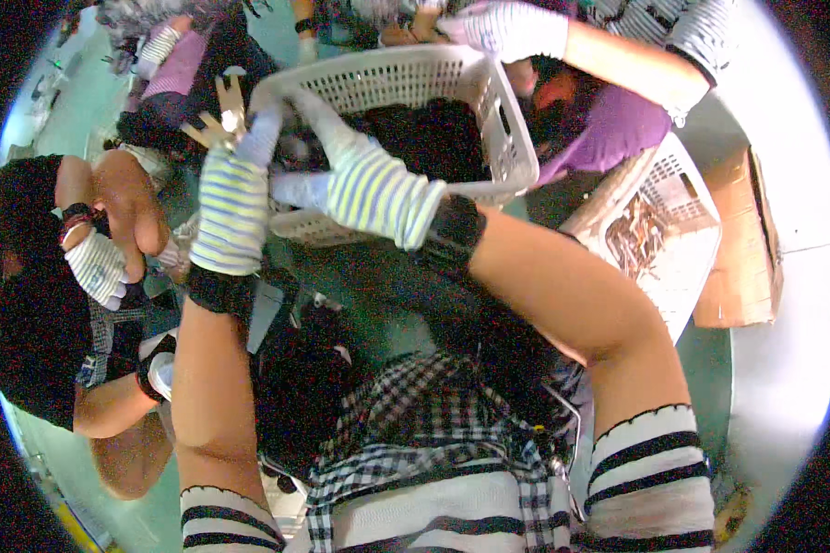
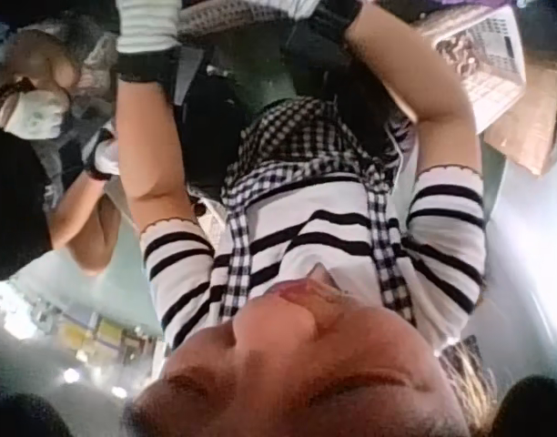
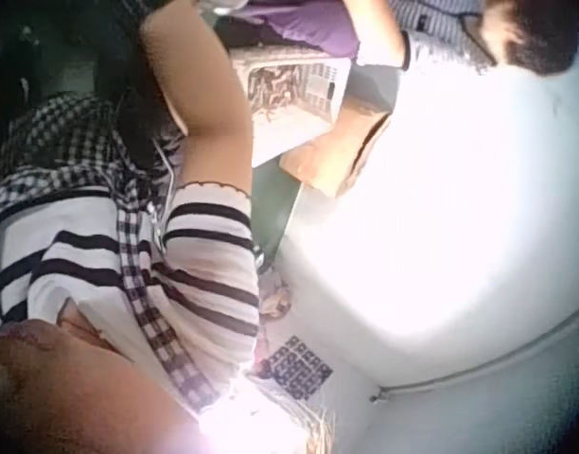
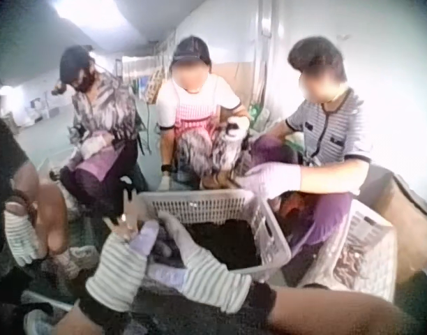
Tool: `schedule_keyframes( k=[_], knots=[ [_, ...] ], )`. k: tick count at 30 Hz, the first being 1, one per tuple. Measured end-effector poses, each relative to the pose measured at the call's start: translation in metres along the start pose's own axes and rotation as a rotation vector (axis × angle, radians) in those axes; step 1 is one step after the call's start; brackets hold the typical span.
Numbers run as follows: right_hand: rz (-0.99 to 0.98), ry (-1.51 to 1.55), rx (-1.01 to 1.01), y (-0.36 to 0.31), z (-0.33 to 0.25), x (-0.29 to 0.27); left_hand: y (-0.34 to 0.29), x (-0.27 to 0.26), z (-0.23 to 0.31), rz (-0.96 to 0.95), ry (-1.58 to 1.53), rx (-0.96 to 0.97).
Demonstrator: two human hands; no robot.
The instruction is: Manual assembly of metal pins into circular black rubber components.
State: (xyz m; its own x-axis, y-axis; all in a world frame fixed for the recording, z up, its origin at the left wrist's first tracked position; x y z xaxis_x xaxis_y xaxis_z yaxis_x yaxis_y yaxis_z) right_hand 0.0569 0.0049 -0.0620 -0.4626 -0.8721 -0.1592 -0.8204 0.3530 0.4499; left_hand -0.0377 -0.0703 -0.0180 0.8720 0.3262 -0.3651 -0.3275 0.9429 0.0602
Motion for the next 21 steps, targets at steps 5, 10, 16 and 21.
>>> schedule_keyframes(
  k=[5, 10, 16, 21],
  knots=[
    [-0.062, -0.02, -0.019, 0.02, -0.031, -0.022, 0.033, 0.004, 0.021, -0.051, 0.371, 0.287],
    [-0.037, 0.297, -0.041, 0.013, -0.034, -0.083, 0.069, 0.061, 0.035, 0.037, 1.082, 0.485],
    [-0.022, -0.118, 0.122, -0.008, -0.035, -0.126, 0.106, 0.092, -0.013, -0.38, -0.888, 0.08],
    [-0.05, -0.293, 0.066, -0.084, -0.062, -0.171, 0.046, 0.083, -0.006, -0.525, 0.253, -0.285]
  ],
)
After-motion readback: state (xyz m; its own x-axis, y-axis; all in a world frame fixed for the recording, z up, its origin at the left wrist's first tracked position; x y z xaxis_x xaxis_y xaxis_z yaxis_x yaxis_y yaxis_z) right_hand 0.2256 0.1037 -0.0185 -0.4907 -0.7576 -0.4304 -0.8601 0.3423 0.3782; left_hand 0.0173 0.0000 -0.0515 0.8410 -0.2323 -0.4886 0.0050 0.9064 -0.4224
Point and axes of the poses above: each hand's wrist, its own y-axis towards the middle knuckle, its own x-axis out of the palm, z = x × y, the point moved 5 cm from there along y, towards the middle knuckle, and after that the axes turned 10 degrees about -z, right-handed, at the moved point
